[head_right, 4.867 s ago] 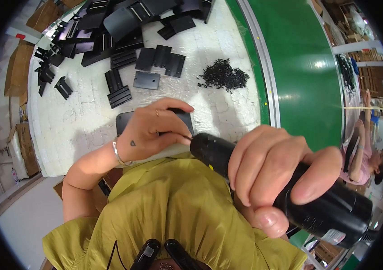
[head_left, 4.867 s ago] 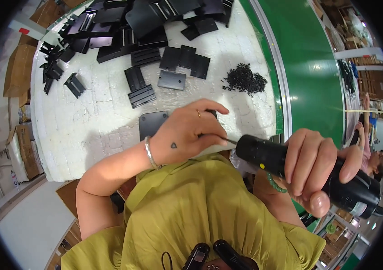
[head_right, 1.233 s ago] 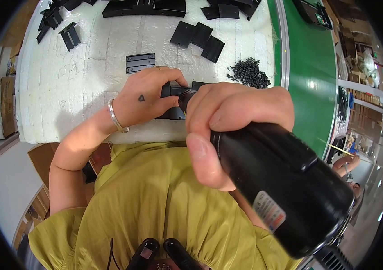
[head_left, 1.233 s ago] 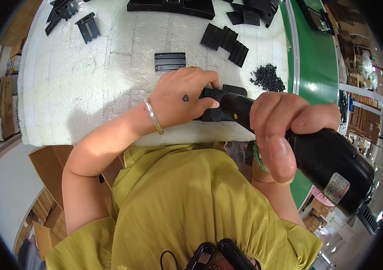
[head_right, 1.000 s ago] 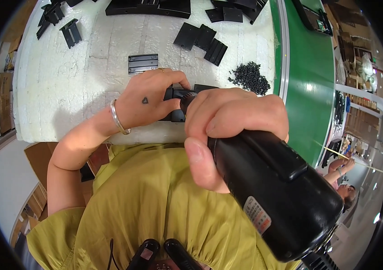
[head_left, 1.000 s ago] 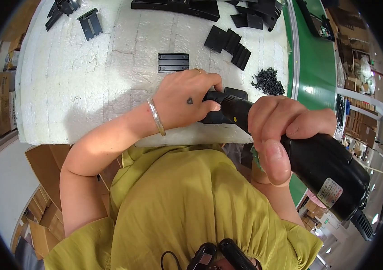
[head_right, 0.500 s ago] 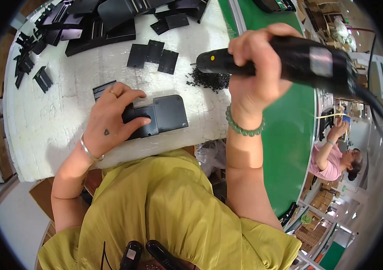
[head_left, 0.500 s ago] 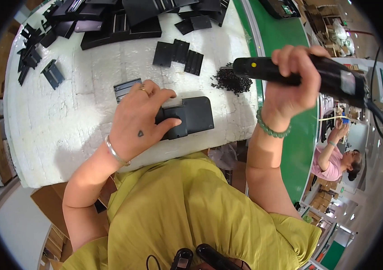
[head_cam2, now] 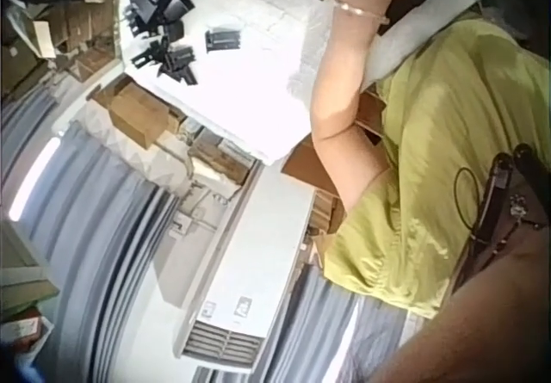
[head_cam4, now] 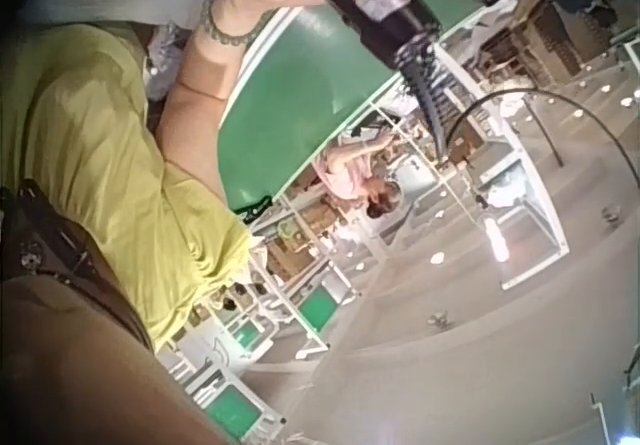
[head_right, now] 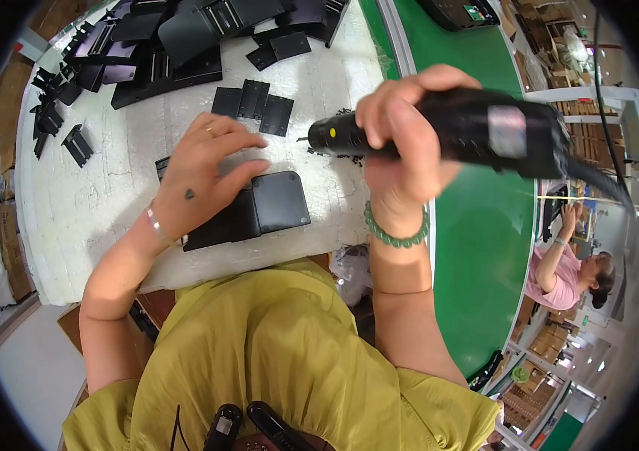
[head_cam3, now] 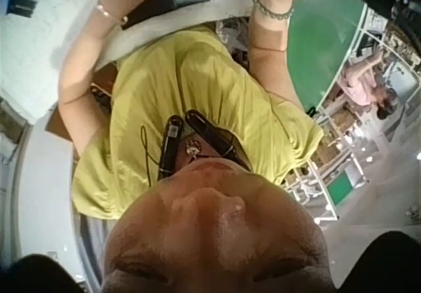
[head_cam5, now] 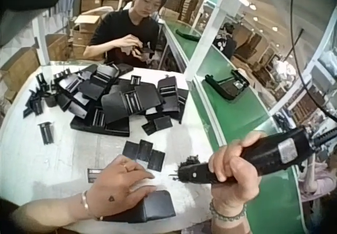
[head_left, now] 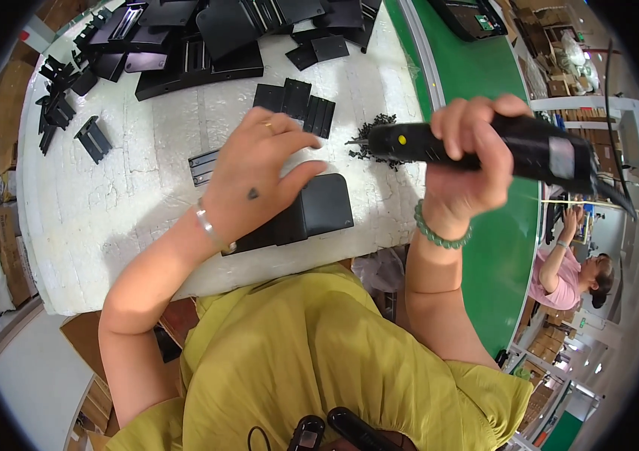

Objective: Assembling small plastic components using an electric screwdriver on an assembly line.

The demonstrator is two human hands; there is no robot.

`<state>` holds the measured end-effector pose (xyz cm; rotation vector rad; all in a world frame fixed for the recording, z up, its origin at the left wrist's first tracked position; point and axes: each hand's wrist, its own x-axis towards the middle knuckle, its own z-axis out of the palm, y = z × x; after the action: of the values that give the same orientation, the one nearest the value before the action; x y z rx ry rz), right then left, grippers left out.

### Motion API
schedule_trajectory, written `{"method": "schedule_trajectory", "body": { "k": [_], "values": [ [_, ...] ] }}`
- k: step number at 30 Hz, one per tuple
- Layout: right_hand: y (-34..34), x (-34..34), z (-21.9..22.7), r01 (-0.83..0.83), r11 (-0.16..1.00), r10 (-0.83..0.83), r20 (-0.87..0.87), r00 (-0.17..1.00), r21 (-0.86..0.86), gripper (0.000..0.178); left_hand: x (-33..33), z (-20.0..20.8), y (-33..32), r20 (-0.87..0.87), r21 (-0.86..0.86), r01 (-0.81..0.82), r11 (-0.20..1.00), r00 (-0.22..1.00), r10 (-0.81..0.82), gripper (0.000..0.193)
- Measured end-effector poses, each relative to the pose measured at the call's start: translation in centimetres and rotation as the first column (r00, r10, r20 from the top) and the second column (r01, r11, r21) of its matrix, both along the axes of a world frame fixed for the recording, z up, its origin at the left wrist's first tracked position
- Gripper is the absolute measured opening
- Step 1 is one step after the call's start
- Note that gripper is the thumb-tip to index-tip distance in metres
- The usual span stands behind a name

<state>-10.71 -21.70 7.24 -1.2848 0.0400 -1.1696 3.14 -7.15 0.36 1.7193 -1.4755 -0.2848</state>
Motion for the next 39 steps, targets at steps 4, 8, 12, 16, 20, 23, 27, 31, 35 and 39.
{"method": "schedule_trajectory", "body": {
  "k": [4,8,12,16,20,23,27,31,35,39],
  "values": [
    [2.1,-1.1,2.2,-0.058,0.996,0.059,0.004,0.998,-0.069,0.029,-0.8,-0.7,-2.6,0.061,-0.183,0.077,0.980,0.996,-0.067,0.025],
    [2.4,-2.4,2.7,-0.158,0.983,0.161,0.026,0.987,-0.093,0.036,-1.2,-0.3,-2.2,0.064,-0.249,0.107,0.963,0.994,-0.094,0.015],
    [2.9,-2.8,3.9,-0.272,0.946,0.268,-0.047,0.962,-0.178,0.028,-1.6,0.8,-1.5,0.180,-0.299,0.152,0.942,0.978,-0.101,0.015],
    [3.1,-2.9,4.1,-0.336,0.908,0.325,-0.086,0.942,-0.251,0.029,-1.7,1.1,-0.3,0.168,-0.291,0.148,0.945,0.980,-0.102,0.015],
    [4.5,-2.6,3.5,-0.290,0.909,0.294,-0.032,0.955,-0.300,0.029,-1.1,1.3,0.6,0.133,-0.244,0.231,0.942,0.970,-0.204,0.016],
    [4.3,-2.8,3.8,-0.395,0.877,0.403,-0.031,0.915,-0.272,0.029,-0.7,1.4,1.3,0.035,-0.222,0.288,0.932,0.957,-0.288,0.015],
    [4.5,-2.3,4.2,-0.426,0.877,0.414,-0.104,0.905,-0.221,0.030,-0.2,1.3,2.6,-0.027,-0.129,0.323,0.938,0.944,-0.329,0.024],
    [5.8,-2.5,3.4,-0.389,0.901,0.346,-0.223,0.911,-0.191,0.031,-0.3,0.9,3.6,-0.054,-0.157,0.155,0.975,0.985,-0.166,0.045],
    [7.5,-2.3,2.5,-0.387,0.909,0.349,-0.225,0.910,-0.153,0.031,1.0,-0.6,4.8,0.037,-0.029,-0.010,1.000,0.999,0.011,0.043],
    [8.4,-2.5,1.3,-0.450,0.882,0.404,-0.269,0.874,-0.136,0.034,-0.9,-0.5,5.5,0.038,0.090,-0.043,0.995,0.998,0.040,0.042]
  ]
}}
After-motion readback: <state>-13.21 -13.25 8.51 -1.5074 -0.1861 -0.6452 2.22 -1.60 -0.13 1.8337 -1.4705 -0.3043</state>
